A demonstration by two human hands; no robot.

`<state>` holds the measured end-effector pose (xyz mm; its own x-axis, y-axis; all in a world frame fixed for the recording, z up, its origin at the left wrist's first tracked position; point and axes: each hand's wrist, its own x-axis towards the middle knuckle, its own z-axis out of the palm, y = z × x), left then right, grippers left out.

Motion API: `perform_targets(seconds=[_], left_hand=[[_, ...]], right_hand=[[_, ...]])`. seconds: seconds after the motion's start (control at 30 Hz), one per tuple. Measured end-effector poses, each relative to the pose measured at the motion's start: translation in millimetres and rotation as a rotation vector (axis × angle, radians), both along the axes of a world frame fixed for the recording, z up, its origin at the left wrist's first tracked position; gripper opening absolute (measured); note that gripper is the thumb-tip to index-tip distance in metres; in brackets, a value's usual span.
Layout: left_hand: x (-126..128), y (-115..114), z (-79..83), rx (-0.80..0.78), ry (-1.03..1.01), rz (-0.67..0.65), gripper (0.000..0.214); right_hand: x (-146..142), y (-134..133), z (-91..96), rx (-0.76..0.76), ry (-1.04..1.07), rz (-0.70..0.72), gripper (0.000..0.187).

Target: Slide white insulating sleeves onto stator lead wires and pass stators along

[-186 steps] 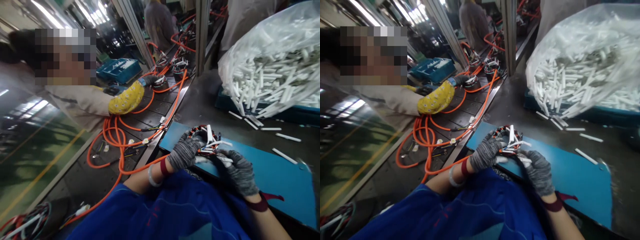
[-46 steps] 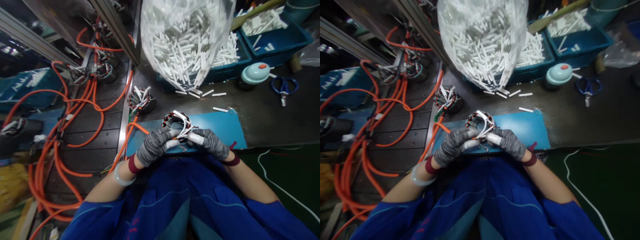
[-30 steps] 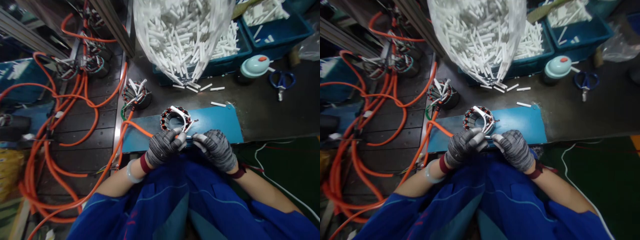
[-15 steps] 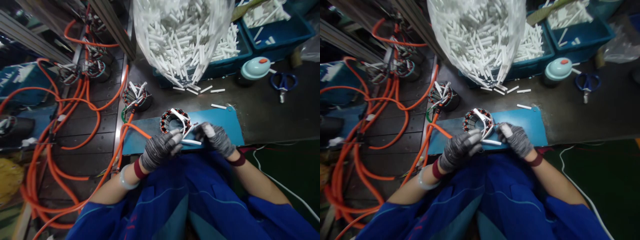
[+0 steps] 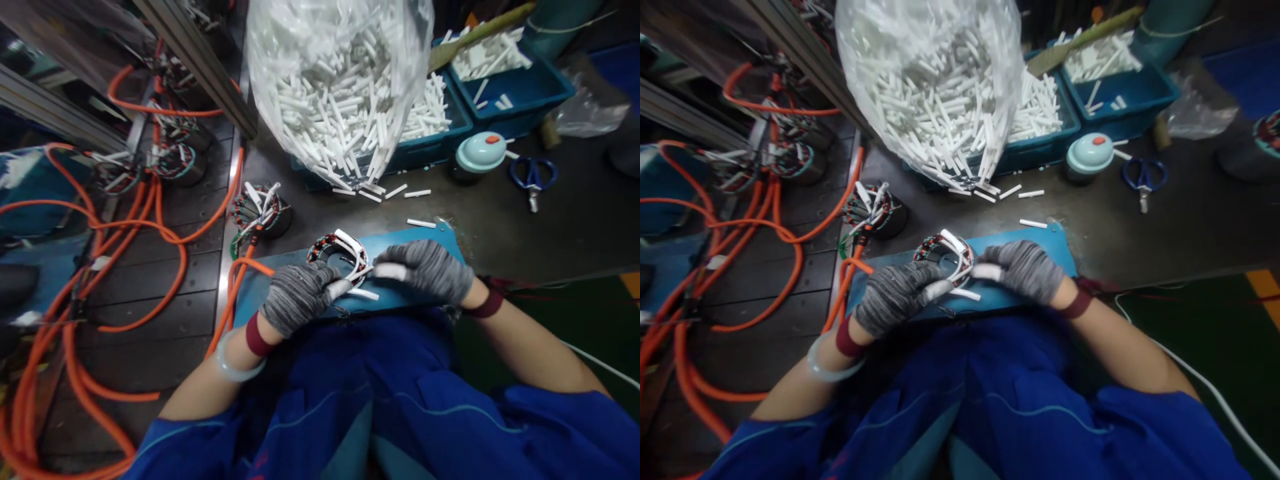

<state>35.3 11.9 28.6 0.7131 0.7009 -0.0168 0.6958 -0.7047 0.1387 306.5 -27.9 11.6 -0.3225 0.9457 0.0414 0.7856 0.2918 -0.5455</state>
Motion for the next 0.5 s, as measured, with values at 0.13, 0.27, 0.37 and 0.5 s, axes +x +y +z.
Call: perform_targets(seconds=[0.13, 0.27, 0.37, 0.5], left_hand=[[0, -4, -9.1, 0.076, -0.122, -0.015, 0.035], [-1, -5, -12.8, 0.111, -0.153, -0.027, 0.037], [-2, -5, -12.7, 0.111, -0.16, -0.02, 0.039], [-3, -5, -12.2, 0.045, -0.162, 0.0, 0.04]], right_hand=[[53, 36, -35.5, 0.018, -0.162, -0.475, 0.04], [56, 31, -49.3, 0.111, -0.001, -0.504, 0.032], [31, -2, -41.2, 0.059, 0.479, -0.463, 0.031], [4, -37, -35.4, -0.067, 0.741, -0.451, 0.024]])
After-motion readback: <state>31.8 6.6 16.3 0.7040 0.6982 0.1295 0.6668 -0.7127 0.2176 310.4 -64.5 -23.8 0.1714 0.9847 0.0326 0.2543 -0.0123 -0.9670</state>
